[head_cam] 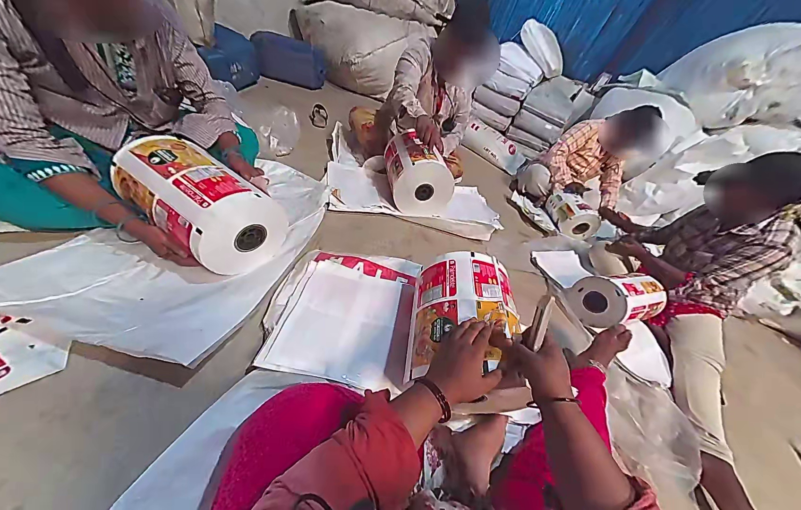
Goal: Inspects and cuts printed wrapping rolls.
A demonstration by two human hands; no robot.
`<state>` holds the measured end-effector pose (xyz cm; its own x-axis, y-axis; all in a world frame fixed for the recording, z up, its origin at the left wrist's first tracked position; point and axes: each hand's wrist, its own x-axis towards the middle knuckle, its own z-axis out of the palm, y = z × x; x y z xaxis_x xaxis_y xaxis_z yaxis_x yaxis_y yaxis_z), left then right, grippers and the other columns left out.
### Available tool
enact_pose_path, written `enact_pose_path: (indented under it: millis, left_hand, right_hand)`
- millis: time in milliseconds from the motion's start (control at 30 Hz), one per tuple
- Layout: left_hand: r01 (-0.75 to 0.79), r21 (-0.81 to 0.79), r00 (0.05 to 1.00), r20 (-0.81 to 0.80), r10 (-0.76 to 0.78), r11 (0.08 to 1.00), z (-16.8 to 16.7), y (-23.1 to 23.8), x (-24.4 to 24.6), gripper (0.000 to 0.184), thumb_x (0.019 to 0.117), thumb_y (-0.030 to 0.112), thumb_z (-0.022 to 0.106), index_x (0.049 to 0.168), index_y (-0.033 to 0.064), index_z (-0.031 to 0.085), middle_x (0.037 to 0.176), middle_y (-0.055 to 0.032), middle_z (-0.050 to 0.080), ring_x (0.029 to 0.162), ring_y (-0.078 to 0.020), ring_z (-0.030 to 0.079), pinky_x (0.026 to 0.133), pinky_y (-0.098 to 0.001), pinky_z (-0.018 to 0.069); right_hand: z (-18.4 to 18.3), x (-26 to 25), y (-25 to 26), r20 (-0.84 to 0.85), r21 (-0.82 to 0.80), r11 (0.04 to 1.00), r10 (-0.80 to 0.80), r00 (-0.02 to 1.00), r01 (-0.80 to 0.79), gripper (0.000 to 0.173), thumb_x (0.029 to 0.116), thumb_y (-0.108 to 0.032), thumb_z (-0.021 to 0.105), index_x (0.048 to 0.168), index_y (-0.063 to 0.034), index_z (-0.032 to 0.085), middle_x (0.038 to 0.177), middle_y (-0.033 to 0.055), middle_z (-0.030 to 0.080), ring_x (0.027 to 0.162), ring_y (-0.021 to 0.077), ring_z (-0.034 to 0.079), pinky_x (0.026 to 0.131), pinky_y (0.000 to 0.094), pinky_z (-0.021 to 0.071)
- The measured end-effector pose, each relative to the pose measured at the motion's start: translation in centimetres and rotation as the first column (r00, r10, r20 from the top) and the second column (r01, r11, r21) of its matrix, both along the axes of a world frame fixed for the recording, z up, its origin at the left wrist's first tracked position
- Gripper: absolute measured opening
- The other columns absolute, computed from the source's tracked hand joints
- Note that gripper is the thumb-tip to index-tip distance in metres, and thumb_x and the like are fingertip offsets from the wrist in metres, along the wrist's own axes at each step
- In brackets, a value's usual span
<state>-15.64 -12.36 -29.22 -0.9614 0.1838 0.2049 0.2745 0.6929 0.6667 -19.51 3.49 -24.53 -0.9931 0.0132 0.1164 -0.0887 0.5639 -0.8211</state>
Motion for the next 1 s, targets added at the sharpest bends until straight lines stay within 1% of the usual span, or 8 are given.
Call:
enact_pose_path:
  millis: [67, 133, 200, 267, 433, 533, 767, 1000]
  left_hand:
    - [-0.018, 0.019, 1.000, -0.001, 0.018, 1.000, 0.0, 0.1, -0.1, 0.078, 0.0885, 0.041, 0.069, 0.154, 0.0071, 0.045, 0.162, -0.0079, 0.041, 0.154, -0.0260, 0.031, 0.125, -0.0478, 0.0253]
    - [-0.058, 0.064, 0.998, 0.000, 0.058, 0.996, 0.0, 0.3, -0.1, 0.079, 0.0861, 0.035, 0.072, 0.155, 0.0091, 0.044, 0.161, -0.0086, 0.043, 0.152, -0.0254, 0.034, 0.125, -0.0455, 0.0264]
    - [-0.089, 0.101, 0.996, 0.013, 0.089, 0.991, 0.1, 0.2, 0.0, 0.074, 0.0904, 0.027, 0.070, 0.156, 0.0075, 0.043, 0.160, -0.0122, 0.044, 0.151, -0.0279, 0.036, 0.125, -0.0454, 0.0269]
    - [-0.106, 0.102, 0.994, 0.011, 0.106, 0.989, 0.1, 0.1, -0.1, 0.066, 0.0956, 0.021, 0.064, 0.156, 0.0070, 0.043, 0.159, -0.0129, 0.045, 0.151, -0.0286, 0.037, 0.125, -0.0444, 0.0268]
    - [-0.097, 0.080, 0.995, -0.012, 0.098, 0.992, -0.2, 0.1, -0.2, 0.055, 0.0990, 0.018, 0.060, 0.152, 0.0080, 0.050, 0.158, -0.0132, 0.046, 0.150, -0.0290, 0.038, 0.125, -0.0446, 0.0279]
    - [-0.087, 0.080, 0.996, -0.018, 0.089, 0.993, -0.1, 0.2, -0.2, 0.052, 0.1011, 0.020, 0.058, 0.152, 0.0083, 0.050, 0.159, -0.0127, 0.046, 0.151, -0.0293, 0.037, 0.125, -0.0453, 0.0269]
    - [-0.097, 0.077, 0.994, -0.034, 0.100, 0.992, -0.5, 0.3, -0.2, 0.051, 0.1003, 0.021, 0.059, 0.150, 0.0092, 0.053, 0.158, -0.0115, 0.047, 0.151, -0.0284, 0.037, 0.125, -0.0450, 0.0274]
    - [-0.100, 0.065, 0.994, -0.033, 0.103, 0.993, -0.4, 0.3, -0.3, 0.052, 0.0996, 0.020, 0.060, 0.150, 0.0089, 0.053, 0.159, -0.0109, 0.046, 0.152, -0.0277, 0.036, 0.126, -0.0442, 0.0261]
  right_hand:
    - [0.2, 0.2, -0.5, -0.043, -0.100, 0.995, 0.017, 0.999, -0.021, 0.041, 0.0842, -0.004, 0.076, 0.119, 0.0033, 0.056, 0.089, 0.0085, 0.062, 0.072, 0.0134, 0.061, 0.066, 0.0331, 0.0545]
    - [0.1, 0.4, -1.0, -0.103, -0.188, 0.979, 0.056, 0.993, -0.075, 0.041, 0.0824, -0.001, 0.075, 0.118, 0.0041, 0.055, 0.088, 0.0066, 0.064, 0.071, 0.0107, 0.063, 0.065, 0.0289, 0.0562]
    - [-0.3, 0.4, -1.3, -0.146, -0.245, 0.962, 0.086, 0.986, -0.120, 0.040, 0.0805, -0.002, 0.074, 0.114, 0.0031, 0.053, 0.086, 0.0038, 0.063, 0.070, 0.0083, 0.062, 0.064, 0.0260, 0.0552]
    - [-0.7, 0.3, -1.4, -0.151, -0.313, 0.940, 0.095, 0.984, -0.139, 0.041, 0.0798, -0.002, 0.074, 0.114, 0.0035, 0.052, 0.086, 0.0043, 0.064, 0.071, 0.0093, 0.064, 0.065, 0.0269, 0.0571]
    - [-1.5, 0.3, -1.7, -0.104, -0.532, 0.829, 0.137, 0.985, -0.172, 0.024, 0.0900, 0.001, 0.065, 0.107, -0.0007, 0.049, 0.076, 0.0029, 0.063, 0.064, 0.0126, 0.065, 0.063, 0.0295, 0.0595]
    - [-1.6, 0.1, -1.4, -0.077, -0.565, 0.806, 0.165, 0.983, -0.179, 0.020, 0.0925, 0.000, 0.063, 0.106, -0.0016, 0.048, 0.075, 0.0027, 0.062, 0.063, 0.0128, 0.065, 0.062, 0.0303, 0.0595]
    - [-2.4, -0.1, -1.0, -0.100, -0.595, 0.778, 0.177, 0.979, -0.202, 0.024, 0.0890, 0.000, 0.066, 0.105, -0.0027, 0.047, 0.071, 0.0014, 0.059, 0.058, 0.0114, 0.059, 0.058, 0.0284, 0.0548]
    - [-2.4, -0.2, -0.8, -0.101, -0.594, 0.777, 0.186, 0.977, -0.209, 0.025, 0.0882, 0.000, 0.066, 0.105, -0.0022, 0.047, 0.071, 0.0019, 0.059, 0.056, 0.0116, 0.058, 0.055, 0.0281, 0.0540]
